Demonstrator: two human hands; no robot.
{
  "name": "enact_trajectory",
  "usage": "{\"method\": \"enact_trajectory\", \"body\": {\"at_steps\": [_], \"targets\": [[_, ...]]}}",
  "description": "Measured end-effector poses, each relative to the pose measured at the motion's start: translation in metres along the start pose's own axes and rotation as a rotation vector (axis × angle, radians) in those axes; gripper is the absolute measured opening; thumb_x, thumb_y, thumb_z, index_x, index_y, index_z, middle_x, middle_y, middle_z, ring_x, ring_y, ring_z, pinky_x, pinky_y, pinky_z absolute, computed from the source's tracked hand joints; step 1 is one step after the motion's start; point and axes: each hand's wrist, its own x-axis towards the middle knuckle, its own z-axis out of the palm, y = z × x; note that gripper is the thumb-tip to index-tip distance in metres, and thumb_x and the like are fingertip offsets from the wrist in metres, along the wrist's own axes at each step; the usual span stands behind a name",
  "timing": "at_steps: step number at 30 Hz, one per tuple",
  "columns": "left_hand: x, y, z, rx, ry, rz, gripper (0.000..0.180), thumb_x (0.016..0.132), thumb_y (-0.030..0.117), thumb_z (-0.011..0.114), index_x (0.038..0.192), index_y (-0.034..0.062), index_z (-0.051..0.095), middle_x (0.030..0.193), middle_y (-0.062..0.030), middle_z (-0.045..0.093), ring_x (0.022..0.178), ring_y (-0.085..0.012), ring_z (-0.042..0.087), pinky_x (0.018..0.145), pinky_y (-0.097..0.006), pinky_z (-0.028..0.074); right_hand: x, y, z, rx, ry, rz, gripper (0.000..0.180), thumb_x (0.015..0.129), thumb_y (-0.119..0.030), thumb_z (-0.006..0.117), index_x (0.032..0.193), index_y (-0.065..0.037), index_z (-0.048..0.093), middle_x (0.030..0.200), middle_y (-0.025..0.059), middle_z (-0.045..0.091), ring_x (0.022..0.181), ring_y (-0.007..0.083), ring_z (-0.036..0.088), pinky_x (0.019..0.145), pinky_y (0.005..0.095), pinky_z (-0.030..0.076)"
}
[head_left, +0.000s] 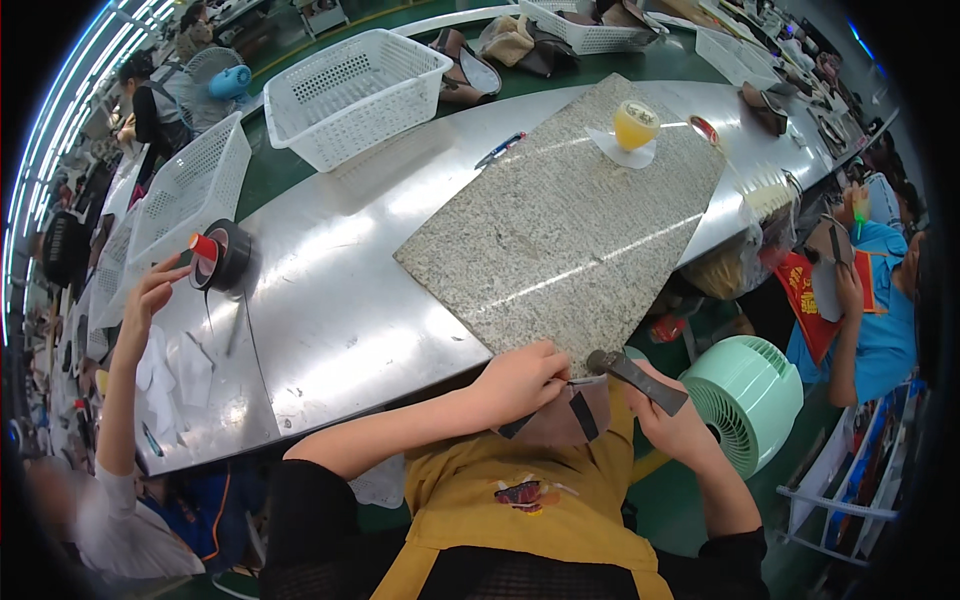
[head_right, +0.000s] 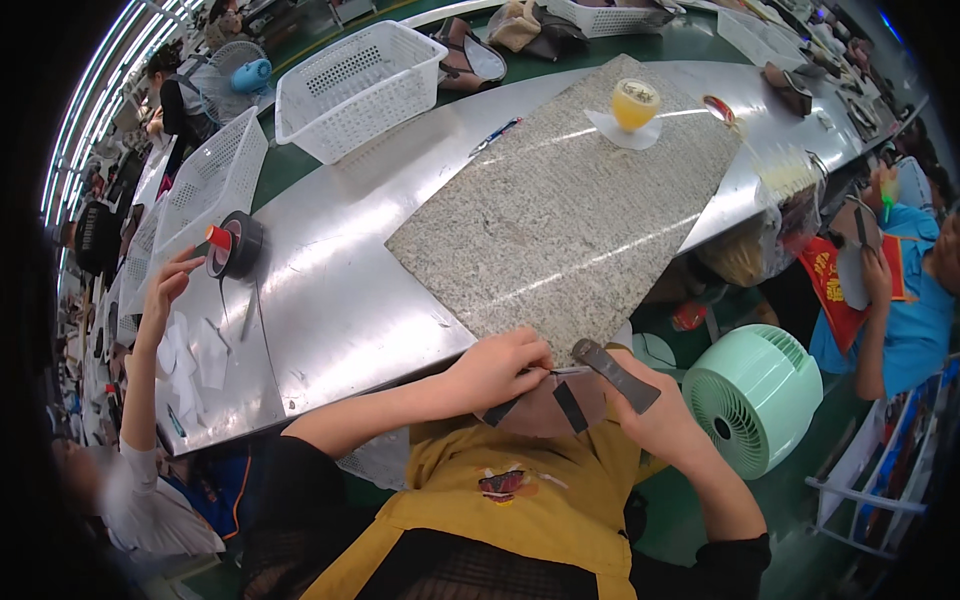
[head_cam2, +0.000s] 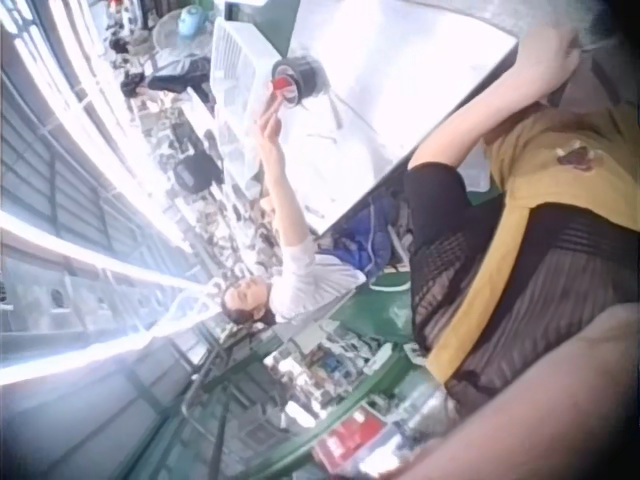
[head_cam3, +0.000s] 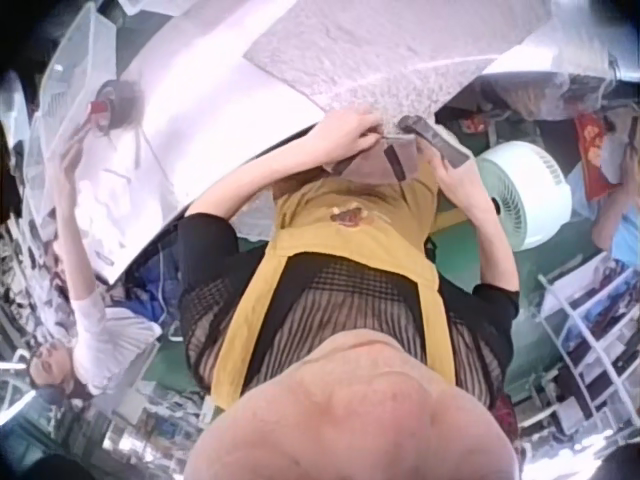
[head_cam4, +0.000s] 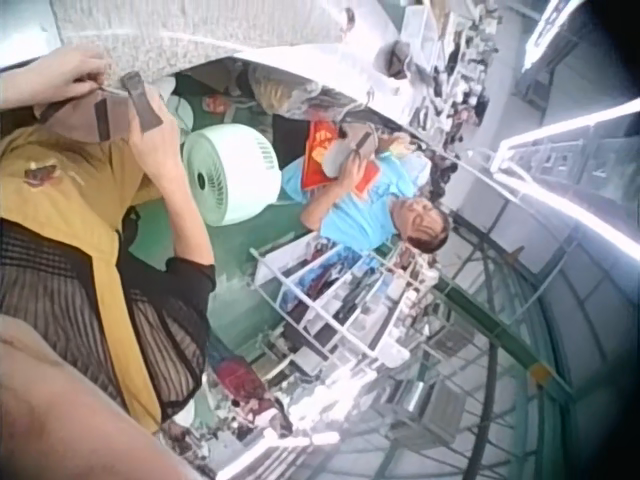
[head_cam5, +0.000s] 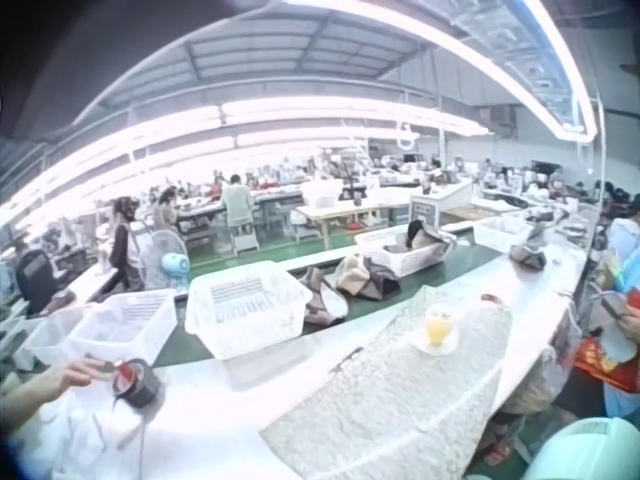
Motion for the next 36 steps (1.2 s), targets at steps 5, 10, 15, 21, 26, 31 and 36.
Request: {"method": "enact_trajectory", "body": {"at_steps": [5,10,15,21,26,31,36], "targets": [[-0.003,0.0,0.0,0.026,0.053,0.047,0.009,0.083,0.015,0.06,0.09,0.0087,0.058,0.085,-0.0081,0.056,0.081,-0.029,0.059,0.067,-0.038,0.049,0.06,0.022,0.003,-0.468,0.236,-0.298,0.027,0.087,-0.023,0.063,0.108,-0.008,0.057,0.095,0.0117,0.061,0.081,0.0329,0.062,0.065,0.0403,0.051],[-0.007,0.0,0.004,0.02,0.075,0.05,0.01,0.084,0.017,0.059,0.091,0.0105,0.058,0.084,-0.0071,0.054,0.083,-0.0275,0.059,0.066,-0.038,0.049,0.106,0.028,-0.013,-0.623,0.125,-0.33,0.027,0.085,-0.026,0.065,0.105,-0.008,0.06,0.091,0.01,0.058,0.09,0.0296,0.061,0.073,0.0408,0.049],[-0.003,-0.009,0.001,-0.029,0.003,0.037,0.009,0.084,0.017,0.057,0.09,0.0101,0.056,0.084,-0.0076,0.055,0.082,-0.0283,0.06,0.066,-0.04,0.05,0.225,-0.018,-0.032,-0.558,0.12,-0.462,0.028,0.088,-0.026,0.061,0.108,-0.006,0.061,0.102,0.0134,0.061,0.104,0.0321,0.054,0.089,0.0411,0.044],[0.008,-0.013,0.006,-0.125,-0.047,0.119,0.009,0.085,0.016,0.056,0.09,0.0094,0.056,0.086,-0.0076,0.055,0.081,-0.029,0.06,0.064,-0.041,0.05,0.414,-0.005,-0.019,-0.558,0.2,-0.342,0.039,0.086,-0.022,0.06,0.123,-0.009,0.054,0.118,0.0171,0.057,0.113,0.0362,0.052,0.094,0.0441,0.044],[0.01,-0.015,-0.002,-0.155,-0.103,0.133,0.008,0.084,0.015,0.057,0.088,0.0092,0.053,0.085,-0.0081,0.053,0.079,-0.0292,0.06,0.062,-0.042,0.05,0.494,0.01,0.019,-0.651,0.24,-0.231,0.053,0.08,-0.005,0.054,0.132,-0.014,0.046,0.127,0.0156,0.051,0.115,0.039,0.051,0.093,0.0473,0.046],[0.012,-0.024,0.005,-0.172,-0.122,0.183,0.014,0.083,0.018,0.059,0.088,0.0073,0.051,0.085,-0.0083,0.05,0.077,-0.0281,0.061,0.054,-0.041,0.051,0.53,0.003,0.027,-0.663,0.204,-0.254,0.052,0.082,-0.008,0.055,0.133,-0.016,0.047,0.126,0.0134,0.054,0.113,0.0352,0.055,0.092,0.0448,0.047],[0.013,-0.028,0.013,-0.159,-0.107,0.2,0.015,0.082,0.018,0.06,0.091,0.0073,0.053,0.085,-0.0087,0.051,0.076,-0.0294,0.062,0.056,-0.041,0.051,0.547,0.005,0.012,-0.686,0.301,-0.169,0.029,0.087,-0.019,0.054,0.114,-0.016,0.064,0.1,0.0115,0.068,0.093,0.0286,0.066,0.08,0.0431,0.051]]}}
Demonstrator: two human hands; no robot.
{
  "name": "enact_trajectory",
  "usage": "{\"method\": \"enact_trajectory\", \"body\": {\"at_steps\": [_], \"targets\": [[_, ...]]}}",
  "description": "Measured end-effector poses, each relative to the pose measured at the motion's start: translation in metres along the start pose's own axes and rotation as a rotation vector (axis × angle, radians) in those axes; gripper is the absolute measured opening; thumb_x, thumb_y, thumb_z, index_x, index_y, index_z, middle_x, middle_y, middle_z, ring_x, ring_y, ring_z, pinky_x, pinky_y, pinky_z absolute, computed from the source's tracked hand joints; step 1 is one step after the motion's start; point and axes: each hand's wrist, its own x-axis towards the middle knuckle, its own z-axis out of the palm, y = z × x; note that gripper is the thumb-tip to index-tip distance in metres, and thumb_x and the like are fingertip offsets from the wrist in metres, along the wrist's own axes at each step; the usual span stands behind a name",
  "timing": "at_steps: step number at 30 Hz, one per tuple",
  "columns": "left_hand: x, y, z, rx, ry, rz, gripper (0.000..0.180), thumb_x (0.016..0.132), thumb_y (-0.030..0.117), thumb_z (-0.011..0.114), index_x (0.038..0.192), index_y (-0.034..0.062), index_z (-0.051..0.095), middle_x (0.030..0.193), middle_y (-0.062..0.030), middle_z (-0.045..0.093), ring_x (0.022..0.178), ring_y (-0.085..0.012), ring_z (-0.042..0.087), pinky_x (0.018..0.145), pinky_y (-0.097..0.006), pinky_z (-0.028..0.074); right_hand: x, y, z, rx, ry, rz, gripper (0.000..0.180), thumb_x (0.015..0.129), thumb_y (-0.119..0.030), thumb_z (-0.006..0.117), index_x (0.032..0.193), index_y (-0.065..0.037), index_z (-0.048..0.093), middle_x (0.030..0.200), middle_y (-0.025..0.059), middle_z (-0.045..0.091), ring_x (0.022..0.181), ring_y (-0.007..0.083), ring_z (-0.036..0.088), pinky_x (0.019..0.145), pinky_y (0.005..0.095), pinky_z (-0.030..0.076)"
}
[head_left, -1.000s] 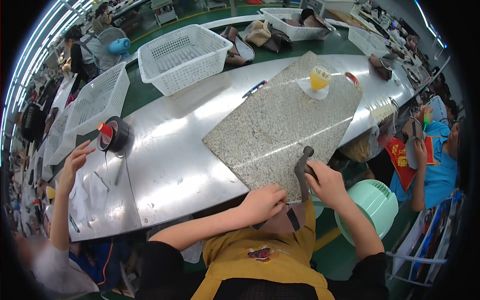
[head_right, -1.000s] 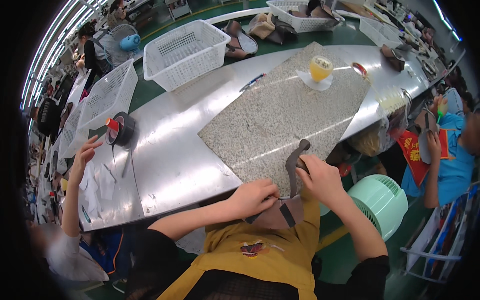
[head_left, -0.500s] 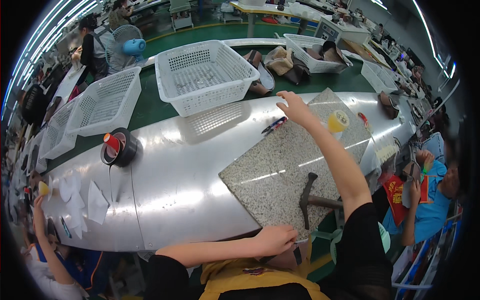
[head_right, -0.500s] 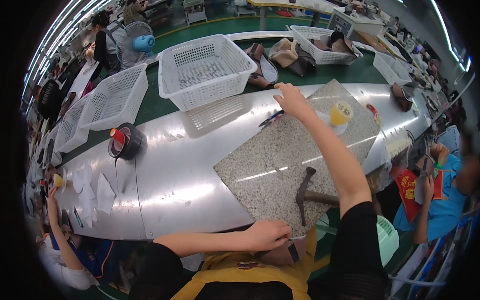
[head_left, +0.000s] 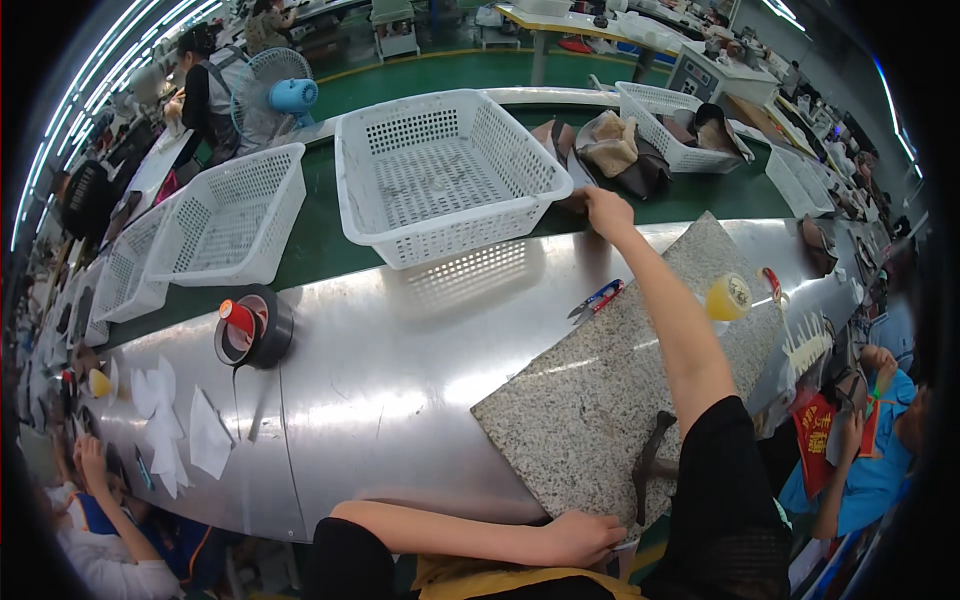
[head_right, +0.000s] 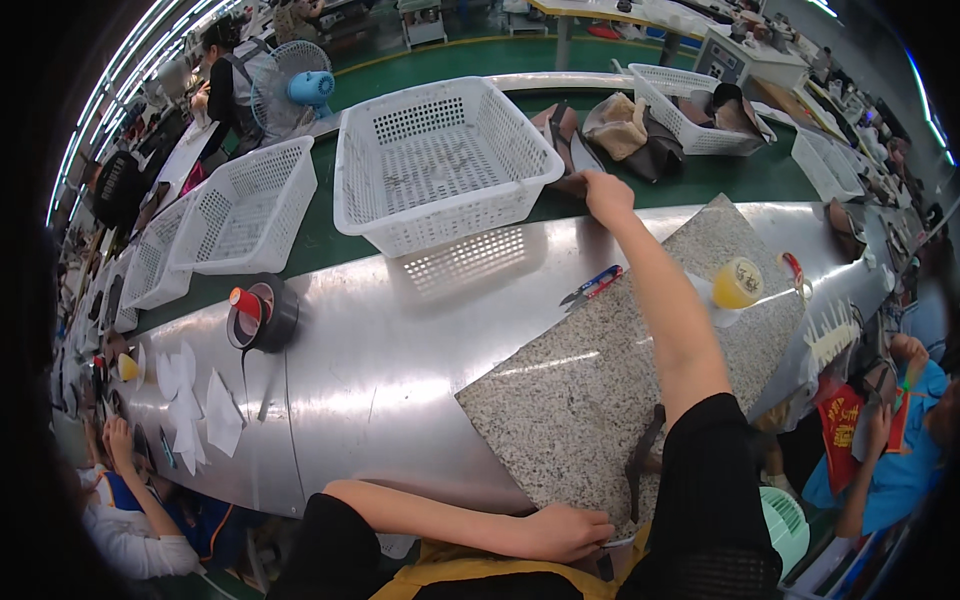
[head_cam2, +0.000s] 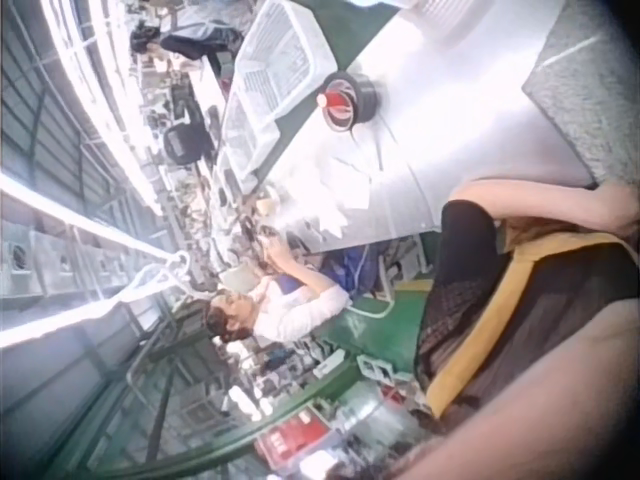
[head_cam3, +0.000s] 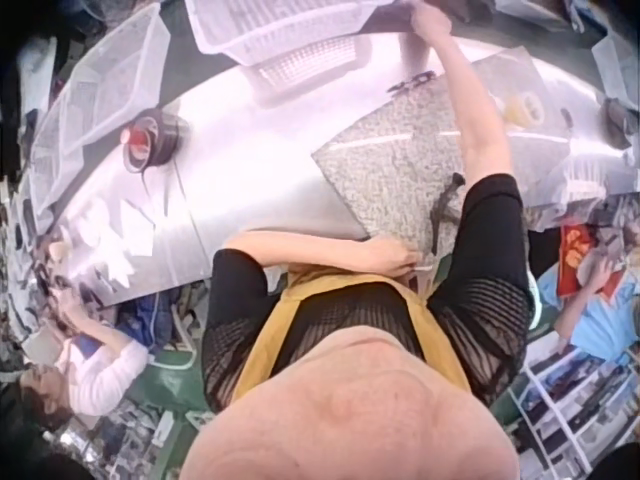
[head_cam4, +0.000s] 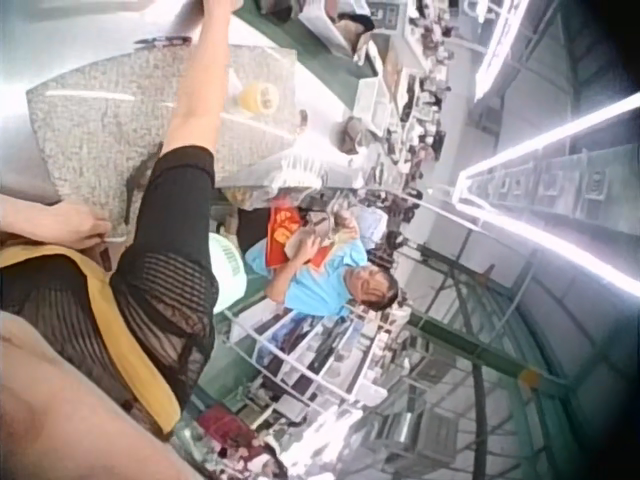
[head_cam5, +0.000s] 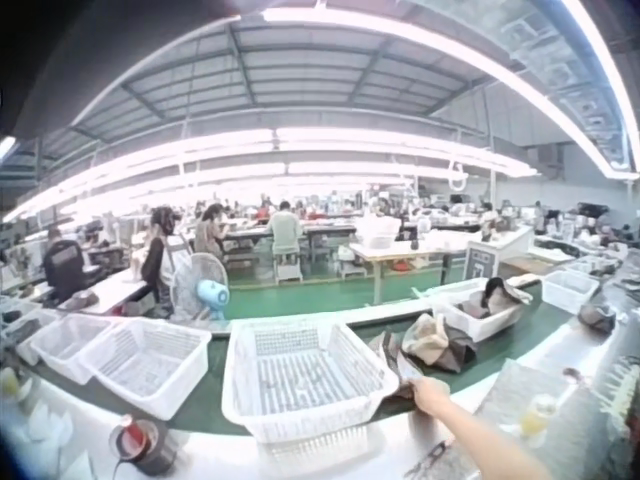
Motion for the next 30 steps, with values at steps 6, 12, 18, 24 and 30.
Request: {"method": "enact_trajectory", "body": {"at_steps": [6,12,18,24,30], "targets": [[0.003,0.001,-0.003,-0.025,-0.037,0.008,0.018,0.081,0.016,0.06,0.094,0.0074,0.052,0.089,-0.0085,0.051,0.081,-0.0281,0.062,0.06,-0.04,0.052,0.03,0.078,-0.05,0.589,0.186,0.207,0.027,0.096,-0.013,0.047,0.117,-0.01,0.064,0.094,0.0069,0.066,0.072,0.0148,0.066,0.061,0.0267,0.055],[0.003,0.002,-0.008,-0.039,-0.058,-0.01,0.018,0.082,0.017,0.061,0.094,0.0077,0.051,0.089,-0.0082,0.05,0.085,-0.0279,0.061,0.062,-0.04,0.052,0.031,0.053,-0.124,1.015,0.26,0.066,0.027,0.099,-0.013,0.046,0.122,-0.005,0.057,0.104,0.0063,0.064,0.084,0.0163,0.067,0.071,0.026,0.057],[0.001,0.003,-0.009,-0.025,-0.036,0.0,0.018,0.082,0.019,0.062,0.093,0.008,0.051,0.089,-0.0078,0.05,0.083,-0.0271,0.061,0.061,-0.04,0.051,0.027,-0.046,-0.151,1.027,0.025,-0.293,0.04,0.098,-0.017,0.048,0.136,-0.004,0.043,0.117,0.0133,0.059,0.097,0.0191,0.065,0.074,0.0278,0.056],[0.0,0.004,-0.009,-0.004,-0.036,0.006,0.016,0.083,0.018,0.06,0.091,0.008,0.052,0.087,-0.0075,0.05,0.081,-0.0263,0.061,0.06,-0.039,0.051,-0.014,-0.101,-0.096,0.087,-0.013,-0.438,0.067,0.09,-0.034,0.059,0.144,-0.009,0.03,0.143,0.0209,0.038,0.113,0.037,0.055,0.096,0.0417,0.045],[0.0,0.002,-0.005,0.018,-0.022,0.013,0.015,0.083,0.017,0.06,0.092,0.0073,0.052,0.087,-0.0079,0.051,0.079,-0.027,0.062,0.059,-0.038,0.051,-0.059,-0.135,-0.051,0.164,0.084,-0.775,0.04,0.094,-0.044,0.05,0.125,-0.02,0.056,0.124,0.015,0.057,0.108,0.0347,0.058,0.097,0.0436,0.041]]}}
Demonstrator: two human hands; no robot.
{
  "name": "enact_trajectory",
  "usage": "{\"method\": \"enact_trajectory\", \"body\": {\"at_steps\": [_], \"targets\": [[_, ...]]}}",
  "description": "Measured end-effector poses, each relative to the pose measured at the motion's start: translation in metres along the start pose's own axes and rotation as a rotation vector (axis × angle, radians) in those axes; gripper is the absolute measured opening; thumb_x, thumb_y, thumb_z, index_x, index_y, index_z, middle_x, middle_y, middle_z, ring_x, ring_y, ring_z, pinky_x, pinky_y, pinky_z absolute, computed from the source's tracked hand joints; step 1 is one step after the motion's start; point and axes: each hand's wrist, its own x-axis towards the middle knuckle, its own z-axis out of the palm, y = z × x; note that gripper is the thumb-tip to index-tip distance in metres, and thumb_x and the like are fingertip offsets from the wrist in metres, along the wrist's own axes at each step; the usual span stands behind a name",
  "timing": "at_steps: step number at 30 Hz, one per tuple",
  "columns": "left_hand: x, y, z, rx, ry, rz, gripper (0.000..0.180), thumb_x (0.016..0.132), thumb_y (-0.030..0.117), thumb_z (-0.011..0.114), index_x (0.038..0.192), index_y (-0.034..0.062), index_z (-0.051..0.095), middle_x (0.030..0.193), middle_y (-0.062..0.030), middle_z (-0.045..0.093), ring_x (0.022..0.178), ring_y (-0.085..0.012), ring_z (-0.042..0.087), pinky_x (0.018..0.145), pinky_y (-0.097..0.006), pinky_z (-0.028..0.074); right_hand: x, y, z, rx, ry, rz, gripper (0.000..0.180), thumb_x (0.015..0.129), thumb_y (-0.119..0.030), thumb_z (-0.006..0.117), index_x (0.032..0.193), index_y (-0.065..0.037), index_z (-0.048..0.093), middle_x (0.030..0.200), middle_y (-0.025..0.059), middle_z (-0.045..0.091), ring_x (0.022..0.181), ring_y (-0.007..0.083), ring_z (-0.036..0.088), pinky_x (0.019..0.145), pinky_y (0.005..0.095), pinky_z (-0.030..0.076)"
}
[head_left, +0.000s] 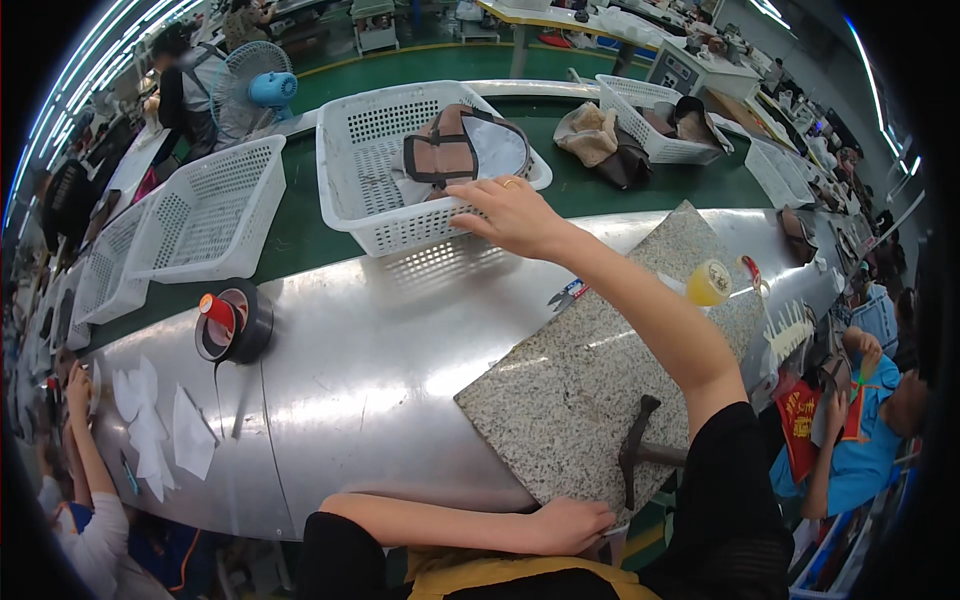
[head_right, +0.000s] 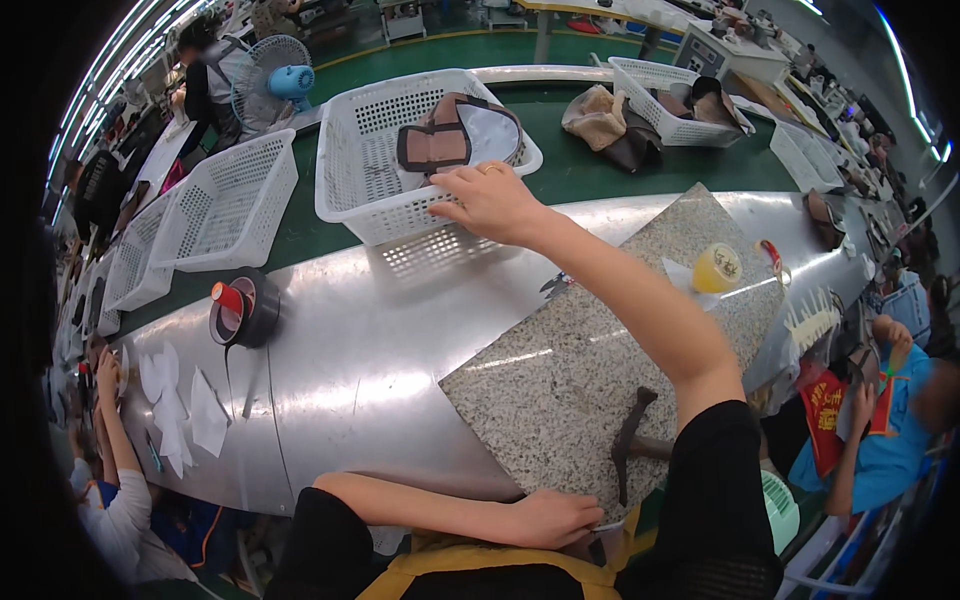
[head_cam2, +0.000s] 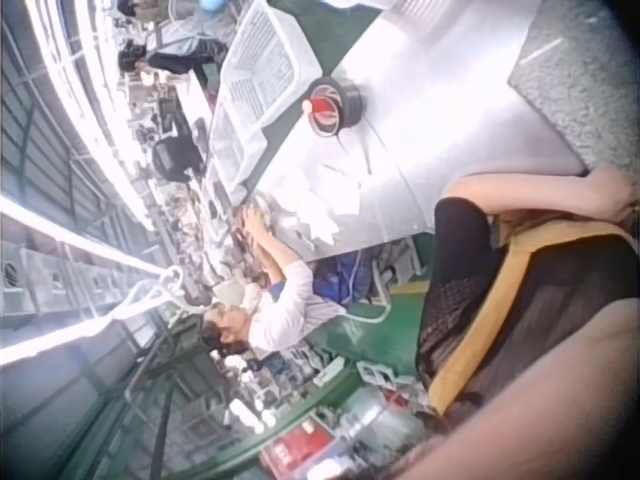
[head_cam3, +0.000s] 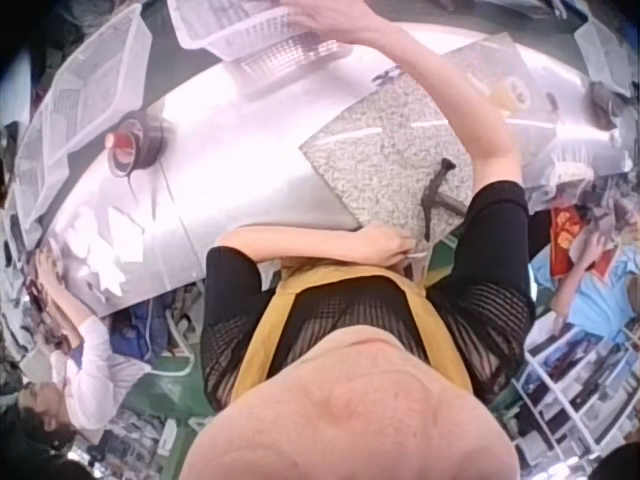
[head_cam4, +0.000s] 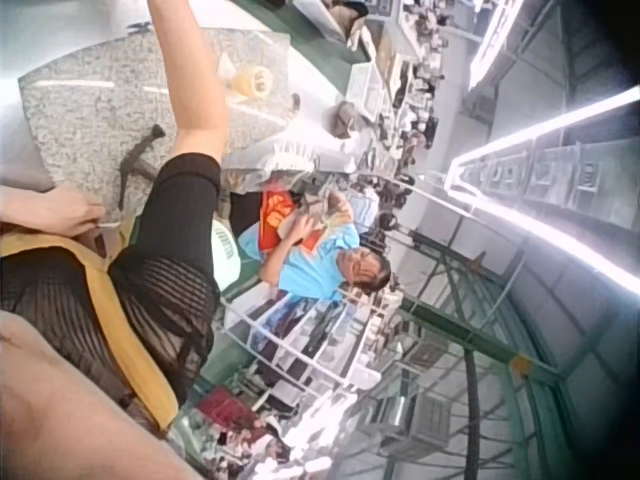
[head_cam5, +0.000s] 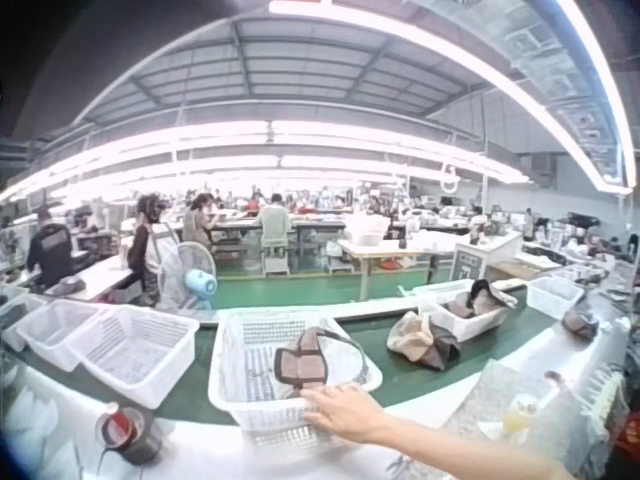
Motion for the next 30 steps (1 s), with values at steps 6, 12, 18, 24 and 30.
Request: {"method": "enact_trajectory", "body": {"at_steps": [6,12,18,24,30], "targets": [[0.0,0.0,-0.001,-0.014,0.005,-0.005,0.016,0.083,0.017,0.06,0.093,0.007,0.052,0.087,-0.0082,0.051,0.08,-0.0276,0.061,0.059,-0.039,0.051,0.001,0.034,-0.002,-0.072,-0.097,0.252,0.033,0.092,-0.041,0.053,0.117,-0.022,0.063,0.105,0.0067,0.064,0.103,0.0278,0.06,0.093,0.0422,0.042],[0.001,0.003,-0.004,-0.009,-0.037,-0.014,0.016,0.083,0.016,0.058,0.093,0.007,0.051,0.089,-0.0089,0.051,0.083,-0.029,0.061,0.06,-0.041,0.051,-0.04,0.061,-0.01,-0.267,0.106,0.292,0.039,0.086,-0.026,0.063,0.122,-0.013,0.057,0.129,0.0167,0.051,0.12,0.0346,0.049,0.096,0.0432,0.043],[0.0,0.002,-0.005,-0.04,-0.063,-0.064,0.012,0.083,0.015,0.056,0.092,0.0097,0.051,0.092,-0.0082,0.052,0.083,-0.0298,0.06,0.063,-0.044,0.049,-0.122,-0.03,-0.083,0.082,-0.209,0.311,0.032,0.088,-0.023,0.063,0.116,-0.009,0.059,0.127,0.0146,0.052,0.117,0.0346,0.05,0.096,0.0421,0.043],[-0.003,0.017,-0.008,0.019,-0.034,-0.126,0.009,0.084,0.016,0.054,0.091,0.0107,0.053,0.092,-0.0081,0.055,0.083,-0.0308,0.06,0.064,-0.043,0.048,-0.251,-0.094,-0.153,0.114,-0.382,0.511,0.024,0.087,-0.019,0.064,0.106,-0.005,0.061,0.114,0.0153,0.058,0.107,0.0335,0.054,0.089,0.0408,0.045],[-0.014,0.022,-0.002,0.18,0.187,-0.113,0.01,0.082,0.015,0.061,0.09,0.0106,0.058,0.089,-0.0081,0.056,0.082,-0.0301,0.06,0.065,-0.041,0.05,-0.32,-0.131,-0.128,0.005,-0.438,0.569,0.028,0.085,-0.022,0.064,0.103,-0.002,0.057,0.1,0.0154,0.056,0.097,0.0358,0.055,0.082,0.0413,0.045]]}}
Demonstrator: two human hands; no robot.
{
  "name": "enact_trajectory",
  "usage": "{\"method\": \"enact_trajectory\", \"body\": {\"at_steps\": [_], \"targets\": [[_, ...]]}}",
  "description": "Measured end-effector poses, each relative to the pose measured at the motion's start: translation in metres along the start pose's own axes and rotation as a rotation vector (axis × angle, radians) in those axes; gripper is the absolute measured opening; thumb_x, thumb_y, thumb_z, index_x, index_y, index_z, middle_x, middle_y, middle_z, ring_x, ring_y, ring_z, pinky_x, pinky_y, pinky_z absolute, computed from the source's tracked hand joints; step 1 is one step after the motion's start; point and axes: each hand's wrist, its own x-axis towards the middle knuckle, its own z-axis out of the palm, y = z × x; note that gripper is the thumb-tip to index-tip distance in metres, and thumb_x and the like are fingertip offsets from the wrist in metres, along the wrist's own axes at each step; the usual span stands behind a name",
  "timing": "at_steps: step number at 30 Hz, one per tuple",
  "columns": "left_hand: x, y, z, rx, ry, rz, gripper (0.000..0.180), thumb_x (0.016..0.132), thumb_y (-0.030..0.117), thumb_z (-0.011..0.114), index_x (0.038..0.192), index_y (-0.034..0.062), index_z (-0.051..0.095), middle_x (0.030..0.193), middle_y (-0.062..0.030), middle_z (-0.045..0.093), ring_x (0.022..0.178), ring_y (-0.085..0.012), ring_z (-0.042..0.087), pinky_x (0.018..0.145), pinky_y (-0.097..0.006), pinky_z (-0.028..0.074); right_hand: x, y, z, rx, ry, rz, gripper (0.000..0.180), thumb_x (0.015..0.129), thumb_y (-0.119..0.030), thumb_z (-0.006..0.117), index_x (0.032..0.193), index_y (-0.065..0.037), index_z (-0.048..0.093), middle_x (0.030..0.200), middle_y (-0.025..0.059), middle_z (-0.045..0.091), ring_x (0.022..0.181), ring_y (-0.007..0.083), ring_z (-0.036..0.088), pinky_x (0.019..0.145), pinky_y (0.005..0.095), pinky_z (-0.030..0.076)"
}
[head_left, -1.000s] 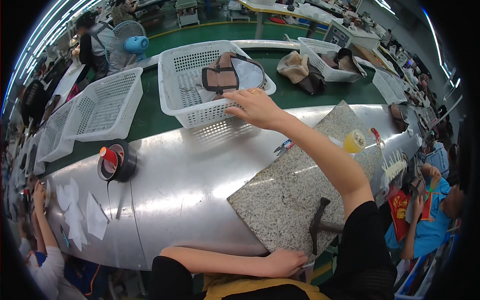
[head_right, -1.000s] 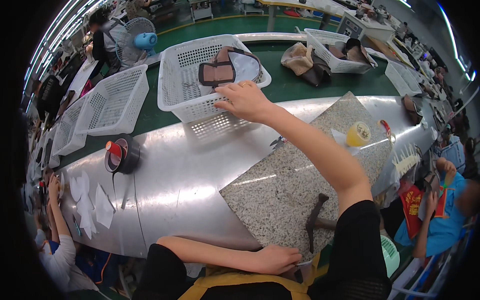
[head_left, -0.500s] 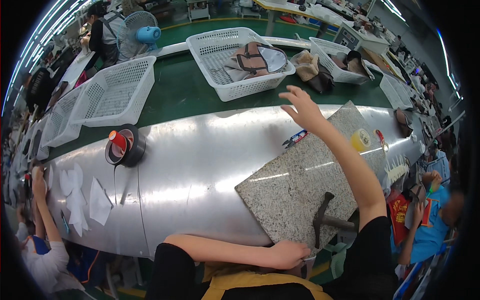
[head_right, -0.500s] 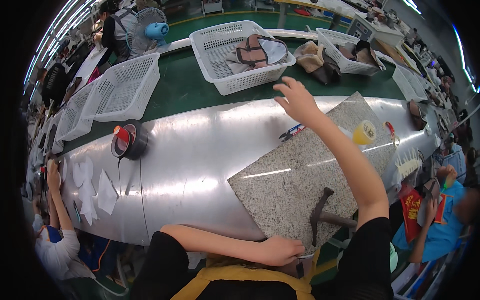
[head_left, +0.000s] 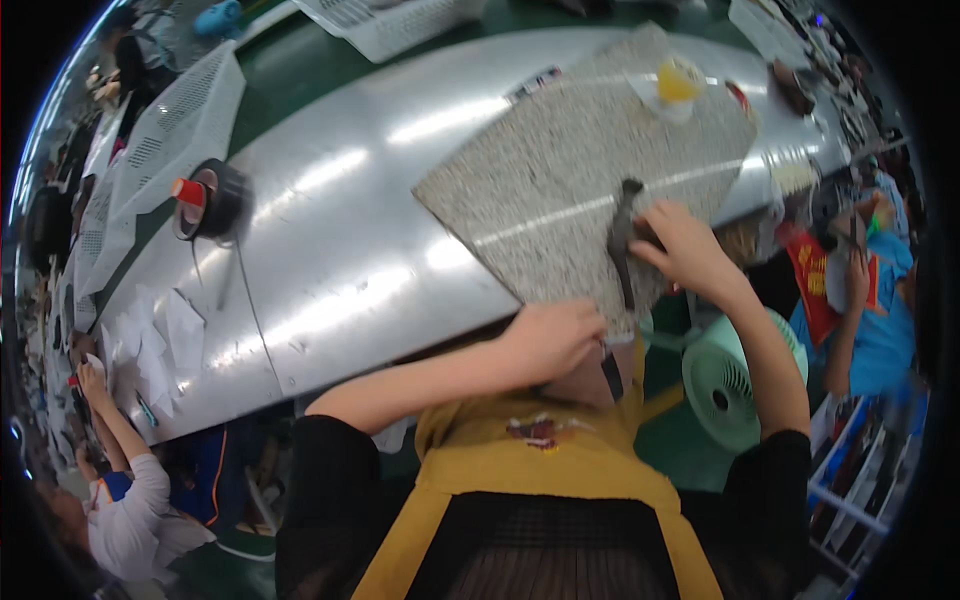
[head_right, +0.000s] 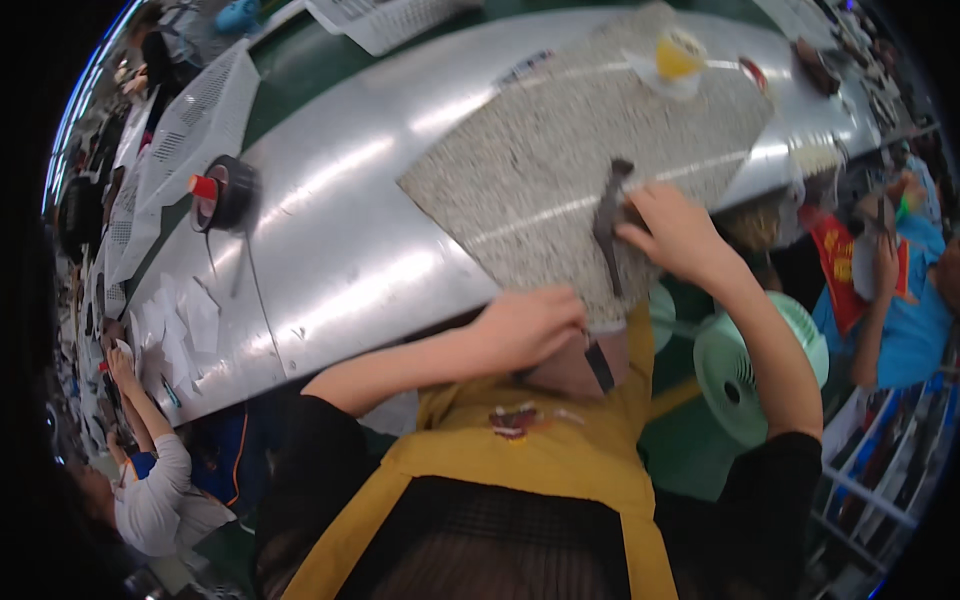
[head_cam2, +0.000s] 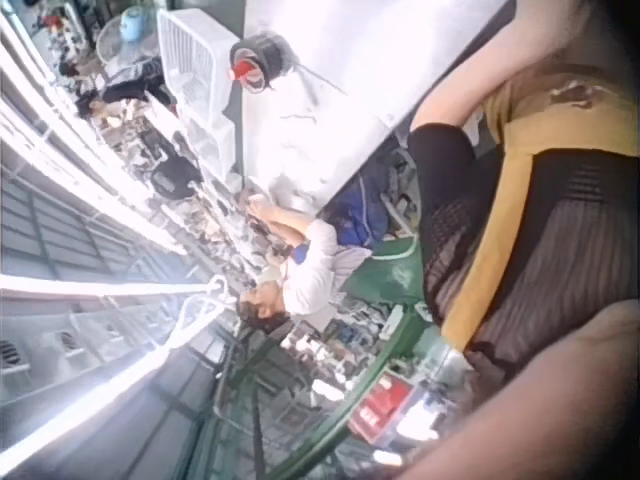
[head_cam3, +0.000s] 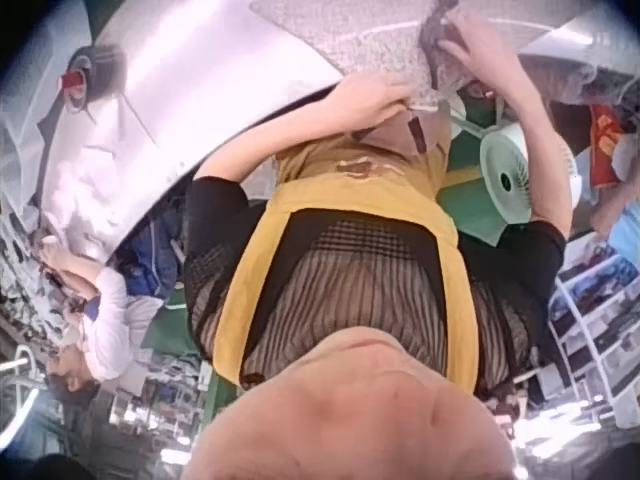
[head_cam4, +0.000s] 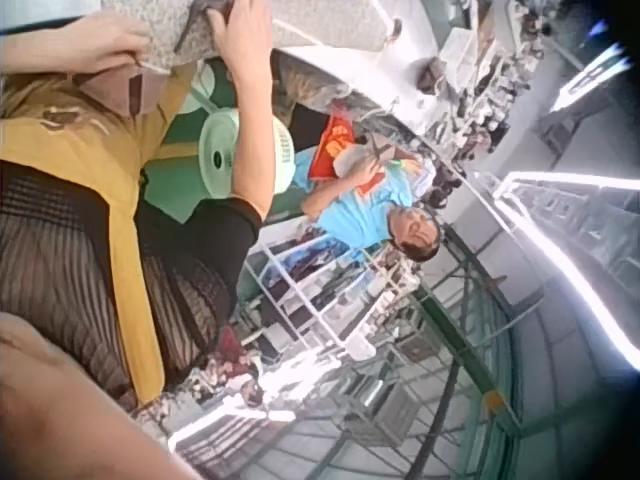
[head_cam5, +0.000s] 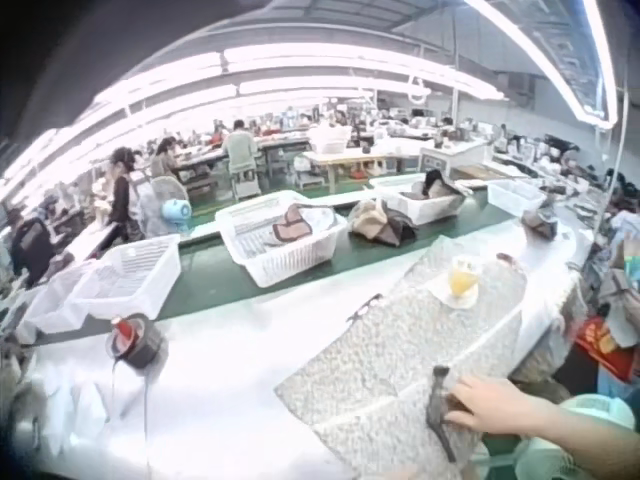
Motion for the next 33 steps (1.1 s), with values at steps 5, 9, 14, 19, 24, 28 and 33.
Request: {"method": "enact_trajectory", "body": {"at_steps": [5,9,14,19,24,28,33], "targets": [[-0.007,0.019,0.002,0.131,0.072,0.003,0.01,0.08,0.013,0.064,0.09,0.0103,0.062,0.086,-0.0056,0.056,0.085,-0.0265,0.06,0.067,-0.036,0.05,-0.009,-0.005,0.033,-0.002,0.214,-0.05,0.031,0.087,-0.021,0.062,0.109,-0.002,0.052,0.102,0.016,0.055,0.097,0.0363,0.056,0.08,0.0416,0.047],[-0.005,0.006,0.002,0.342,0.142,0.224,0.011,0.078,0.013,0.064,0.089,0.0114,0.064,0.084,-0.0017,0.056,0.083,-0.0196,0.058,0.071,-0.031,0.047,-0.022,-0.011,0.039,0.226,0.247,0.02,0.03,0.091,-0.02,0.059,0.113,-0.001,0.052,0.095,0.016,0.058,0.093,0.0341,0.06,0.078,0.0402,0.047],[-0.002,-0.001,-0.003,0.365,0.025,0.357,0.02,0.073,0.011,0.062,0.093,0.0103,0.063,0.086,-0.0006,0.055,0.081,-0.0187,0.057,0.07,-0.031,0.047,-0.085,-0.031,0.005,0.879,0.121,0.315,0.024,0.096,-0.015,0.05,0.115,0.0,0.05,0.08,0.0058,0.052,0.075,0.0143,0.054,0.07,0.0291,0.045],[-0.002,-0.009,-0.008,0.397,-0.029,0.445,0.026,0.072,0.013,0.059,0.098,0.0087,0.061,0.088,-0.0014,0.054,0.082,-0.0183,0.056,0.071,-0.03,0.046,-0.129,-0.071,0.006,0.943,0.064,0.244,0.02,0.095,-0.008,0.048,0.114,-0.001,0.051,0.089,0.0079,0.055,0.079,0.0155,0.054,0.072,0.0295,0.045],[0.003,-0.01,-0.007,0.447,0.017,0.556,0.024,0.072,0.013,0.059,0.096,0.0074,0.061,0.086,-0.0016,0.054,0.081,-0.0186,0.054,0.078,-0.034,0.045,-0.124,-0.073,0.005,0.768,0.057,0.156,0.031,0.089,-0.003,0.054,0.119,-0.002,0.051,0.098,0.0167,0.061,0.086,0.0342,0.062,0.073,0.0333,0.049],[0.003,-0.007,-0.01,0.442,0.037,0.521,0.023,0.072,0.013,0.062,0.094,0.0093,0.062,0.085,-0.0012,0.055,0.084,-0.0192,0.054,0.084,-0.037,0.042,-0.115,-0.081,0.006,0.575,-0.063,0.08,0.032,0.079,-0.005,0.057,0.11,-0.004,0.048,0.09,0.0162,0.06,0.083,0.0371,0.062,0.065,0.0404,0.05],[0.005,-0.014,-0.02,0.206,-0.063,0.275,0.025,0.069,0.013,0.068,0.094,0.0131,0.063,0.086,0.0002,0.055,0.09,-0.0206,0.052,0.088,-0.039,0.04,-0.113,-0.083,0.007,0.648,-0.084,0.169,0.031,0.085,-0.001,0.052,0.116,-0.002,0.051,0.083,0.0178,0.059,0.075,0.0395,0.059,0.065,0.0361,0.046]]}}
